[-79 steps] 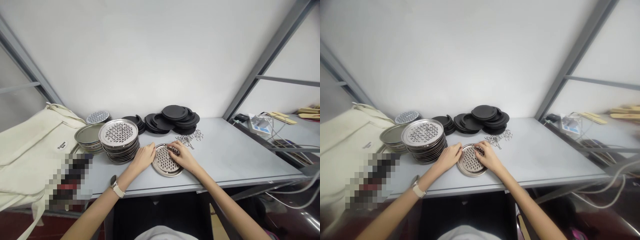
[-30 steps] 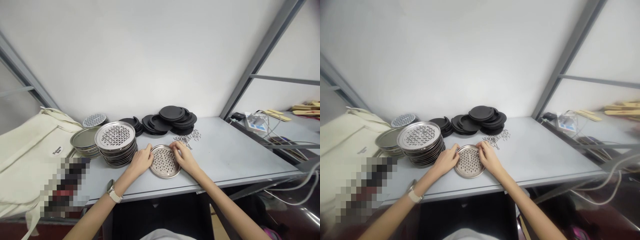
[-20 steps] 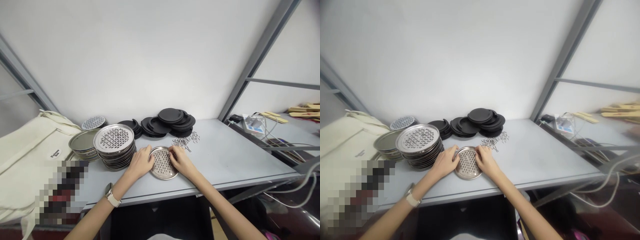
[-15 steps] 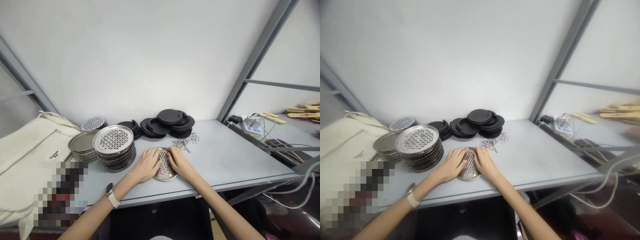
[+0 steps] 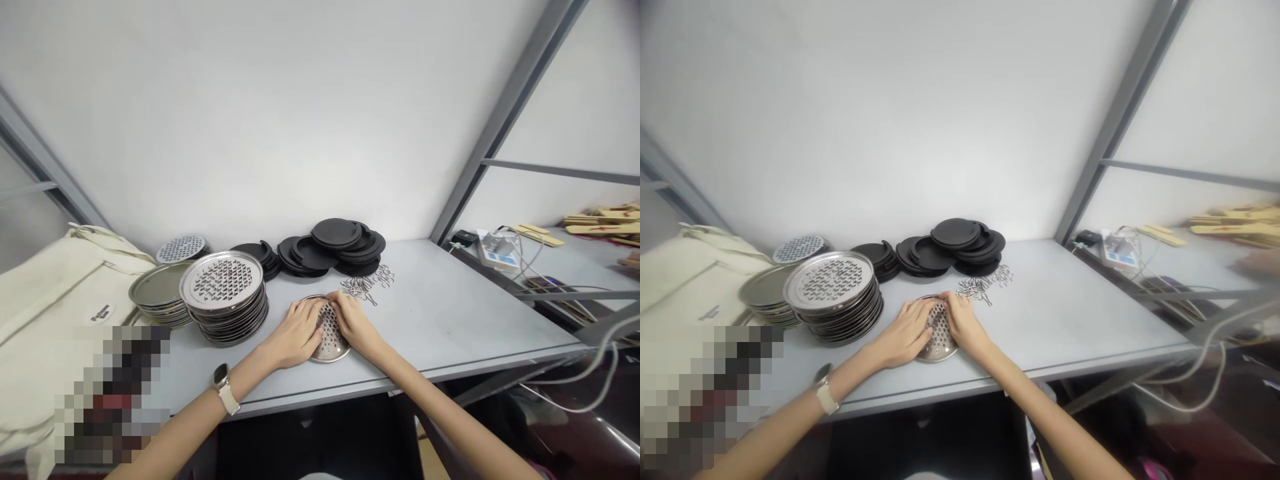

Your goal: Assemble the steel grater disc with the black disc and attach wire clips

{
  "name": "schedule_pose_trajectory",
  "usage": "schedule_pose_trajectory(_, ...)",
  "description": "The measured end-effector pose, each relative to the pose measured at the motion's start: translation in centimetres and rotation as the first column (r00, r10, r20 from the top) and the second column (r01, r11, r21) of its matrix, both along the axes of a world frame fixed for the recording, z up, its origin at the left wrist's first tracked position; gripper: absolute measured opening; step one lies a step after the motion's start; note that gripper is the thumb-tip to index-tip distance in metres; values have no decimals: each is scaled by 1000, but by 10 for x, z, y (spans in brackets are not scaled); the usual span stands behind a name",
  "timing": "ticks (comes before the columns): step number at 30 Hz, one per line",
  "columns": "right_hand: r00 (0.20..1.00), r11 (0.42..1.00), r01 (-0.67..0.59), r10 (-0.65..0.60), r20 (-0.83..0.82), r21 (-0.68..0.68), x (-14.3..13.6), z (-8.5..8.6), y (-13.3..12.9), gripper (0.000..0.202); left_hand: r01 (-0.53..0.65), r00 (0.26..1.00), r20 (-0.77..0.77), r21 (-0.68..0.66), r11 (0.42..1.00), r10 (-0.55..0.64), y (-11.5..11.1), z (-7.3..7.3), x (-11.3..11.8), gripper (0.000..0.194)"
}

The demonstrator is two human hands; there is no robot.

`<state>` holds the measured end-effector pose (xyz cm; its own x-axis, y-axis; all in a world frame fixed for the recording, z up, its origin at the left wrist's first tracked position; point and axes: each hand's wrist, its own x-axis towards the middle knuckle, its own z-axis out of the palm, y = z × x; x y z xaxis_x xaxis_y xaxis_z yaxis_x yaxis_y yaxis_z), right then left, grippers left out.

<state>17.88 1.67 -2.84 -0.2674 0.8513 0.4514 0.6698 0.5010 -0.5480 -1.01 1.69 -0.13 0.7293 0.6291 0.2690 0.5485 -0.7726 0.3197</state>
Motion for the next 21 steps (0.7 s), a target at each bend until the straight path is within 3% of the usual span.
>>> schedule_pose_trajectory(13,993,1000,0,1,-120,2,-6,-2,1,22,-7,1000,24,-13,1000,8,-1,-2,-1,45)
schedule_pose_trajectory(21,959,998,-16,-3,-283,-65,-5,-4,8,23,-21,999,26,-23,999,22,-2,1,1,47)
